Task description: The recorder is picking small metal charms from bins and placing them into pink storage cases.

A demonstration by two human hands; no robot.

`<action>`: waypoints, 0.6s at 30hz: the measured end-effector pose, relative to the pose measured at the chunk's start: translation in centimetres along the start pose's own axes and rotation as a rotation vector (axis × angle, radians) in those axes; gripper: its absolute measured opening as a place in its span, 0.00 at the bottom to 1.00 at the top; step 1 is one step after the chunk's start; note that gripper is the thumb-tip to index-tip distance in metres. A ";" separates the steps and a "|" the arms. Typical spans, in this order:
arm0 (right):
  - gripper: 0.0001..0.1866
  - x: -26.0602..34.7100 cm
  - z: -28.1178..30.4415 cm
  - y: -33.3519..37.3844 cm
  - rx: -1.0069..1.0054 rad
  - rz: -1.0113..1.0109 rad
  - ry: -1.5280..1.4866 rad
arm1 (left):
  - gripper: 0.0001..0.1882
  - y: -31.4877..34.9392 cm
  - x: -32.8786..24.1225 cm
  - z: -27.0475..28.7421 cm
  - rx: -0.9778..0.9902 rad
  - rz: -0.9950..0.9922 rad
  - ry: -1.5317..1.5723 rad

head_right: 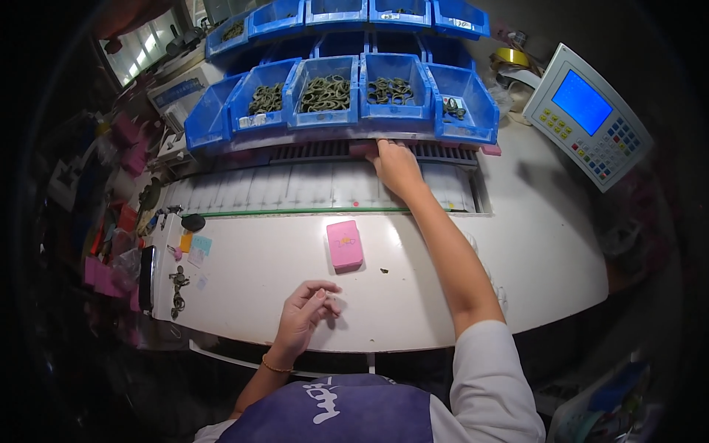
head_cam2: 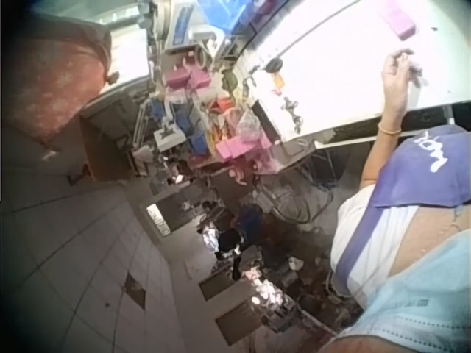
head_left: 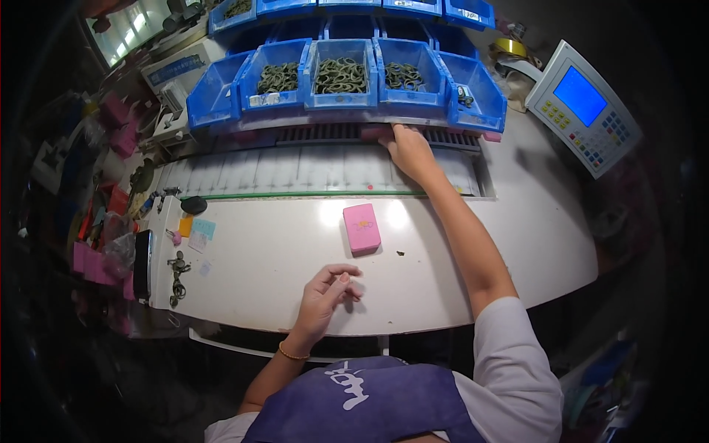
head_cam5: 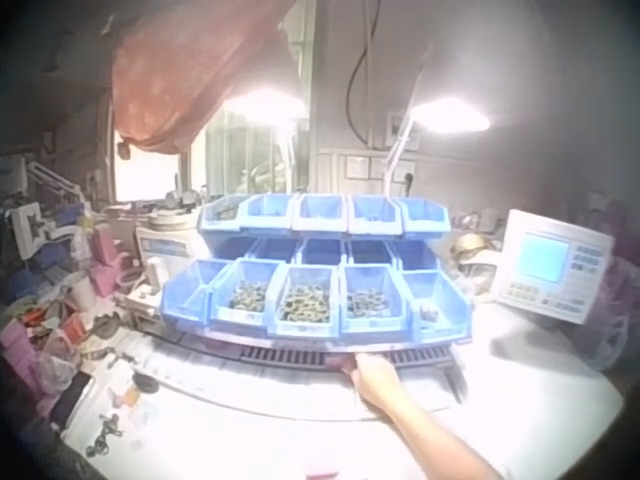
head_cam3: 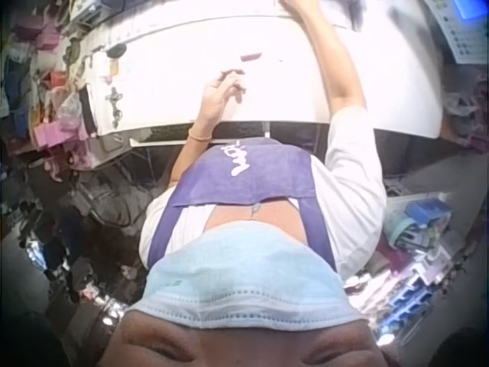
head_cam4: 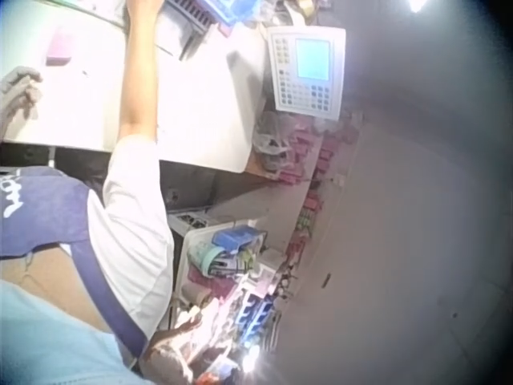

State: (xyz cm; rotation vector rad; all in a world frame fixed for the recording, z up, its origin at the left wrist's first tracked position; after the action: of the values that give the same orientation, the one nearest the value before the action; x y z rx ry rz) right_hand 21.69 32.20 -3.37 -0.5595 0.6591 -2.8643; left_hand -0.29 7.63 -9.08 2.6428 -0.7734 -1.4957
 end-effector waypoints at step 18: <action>0.23 15.3 6.9 29.9 0.119 0.395 -0.401 | 0.19 -5.2 -7.5 -2.5 -0.406 -0.781 -1.355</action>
State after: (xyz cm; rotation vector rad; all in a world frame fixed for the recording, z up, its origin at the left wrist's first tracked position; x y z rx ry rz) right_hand 12.09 -0.64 -6.01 -0.8458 0.4647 -2.3135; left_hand 0.73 14.78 -3.00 1.3308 0.7308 -3.1135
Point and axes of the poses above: each hand's wrist, its own y-axis away from the middle knuckle, its own z-axis out of the back of the hand, x = y × z, the point moved 7 cm from there along -y, towards the middle knuckle, and after that the axes turned 5 degrees about -x, right-handed, at the moved point
